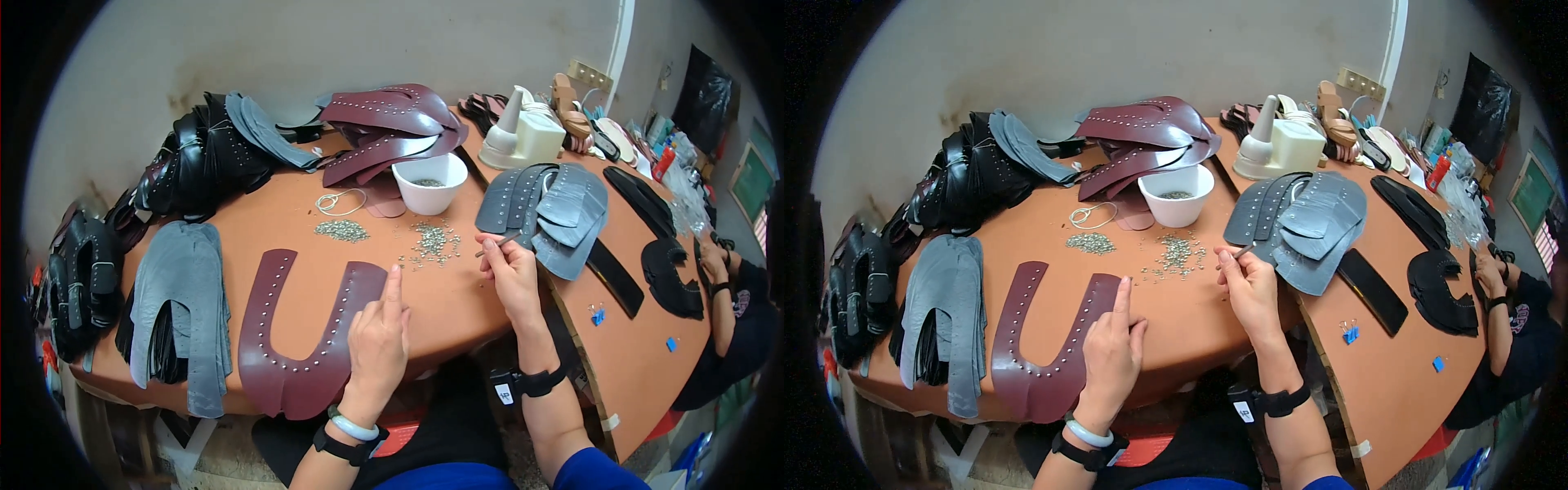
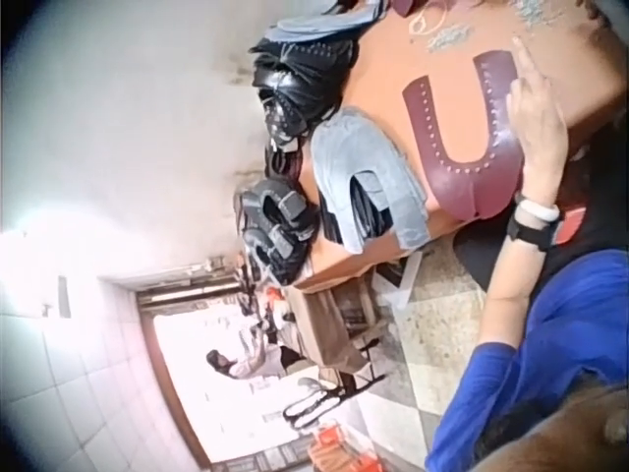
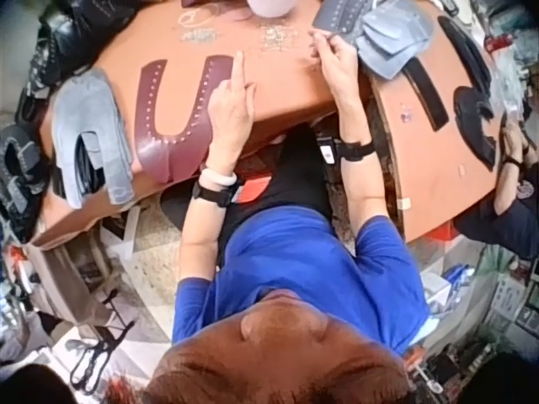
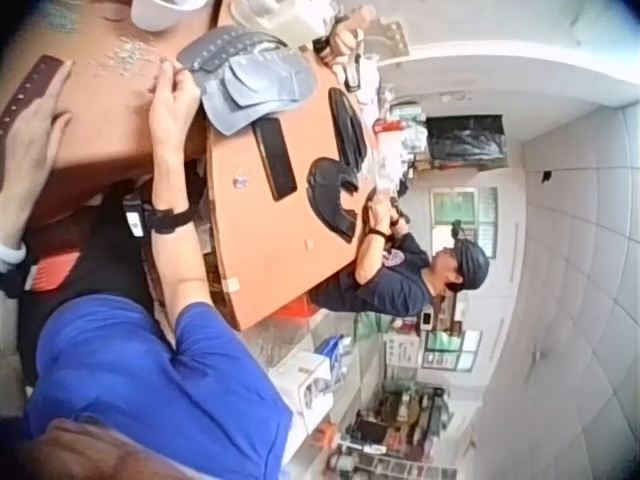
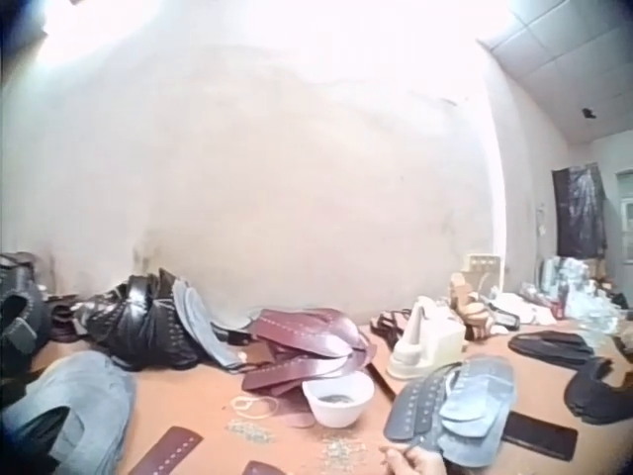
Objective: The recorder is punching holes and assembling shoe components at a manufacturing workbench.
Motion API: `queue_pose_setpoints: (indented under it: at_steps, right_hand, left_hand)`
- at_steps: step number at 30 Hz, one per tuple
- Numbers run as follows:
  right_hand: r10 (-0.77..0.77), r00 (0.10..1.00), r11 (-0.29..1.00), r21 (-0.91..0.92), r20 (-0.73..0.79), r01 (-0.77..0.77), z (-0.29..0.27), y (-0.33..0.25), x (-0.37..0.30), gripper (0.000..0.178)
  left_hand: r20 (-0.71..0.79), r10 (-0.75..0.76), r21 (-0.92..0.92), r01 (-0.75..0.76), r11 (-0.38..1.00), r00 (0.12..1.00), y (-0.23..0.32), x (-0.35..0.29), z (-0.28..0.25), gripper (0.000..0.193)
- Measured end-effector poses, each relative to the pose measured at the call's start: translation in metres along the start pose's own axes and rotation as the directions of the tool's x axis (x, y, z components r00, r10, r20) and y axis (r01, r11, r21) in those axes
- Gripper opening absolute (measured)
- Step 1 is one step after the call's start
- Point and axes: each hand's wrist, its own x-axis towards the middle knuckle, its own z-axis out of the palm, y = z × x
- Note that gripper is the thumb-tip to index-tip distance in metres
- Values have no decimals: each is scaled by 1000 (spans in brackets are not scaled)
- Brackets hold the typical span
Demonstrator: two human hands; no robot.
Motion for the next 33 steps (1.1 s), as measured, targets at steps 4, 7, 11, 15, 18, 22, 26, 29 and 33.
queue_pose_setpoints:
  at_steps: [4,7,11,15,18,22,26,29,33]
  right_hand:
    - [-98,995,992,-79,-27,96,-11,8,-7,29]
    - [-48,998,997,-66,-30,46,-17,8,-13,29]
    - [-73,991,990,-132,-108,58,-15,2,-22,29]
    - [-168,984,947,-287,-60,144,-21,18,-21,27]
    - [-260,965,918,-319,-34,236,-22,20,-20,25]
    - [-222,975,891,-399,30,216,-22,14,-22,21]
    - [-299,951,839,-452,80,302,-19,11,-23,19]
    - [-338,938,803,-495,81,332,-16,9,-23,19]
    - [-318,943,804,-498,103,325,-17,4,-23,19]
  left_hand:
    - [14,-63,48,63,997,998,-2,-1,2,71]
    - [28,-96,-14,97,995,995,-3,-2,1,68]
    - [17,-129,-170,130,977,991,-4,-2,-2,66]
    - [16,-142,-192,143,971,990,-4,-5,-8,66]
    - [55,-163,-204,171,964,985,-6,-8,-14,68]
    - [59,-155,-171,162,972,986,-10,-11,-22,62]
    - [73,-87,-97,94,991,994,-7,-14,-35,53]
    - [81,-123,-56,128,990,989,-5,-18,-50,51]
    - [99,-147,60,142,988,984,-9,-28,-61,55]
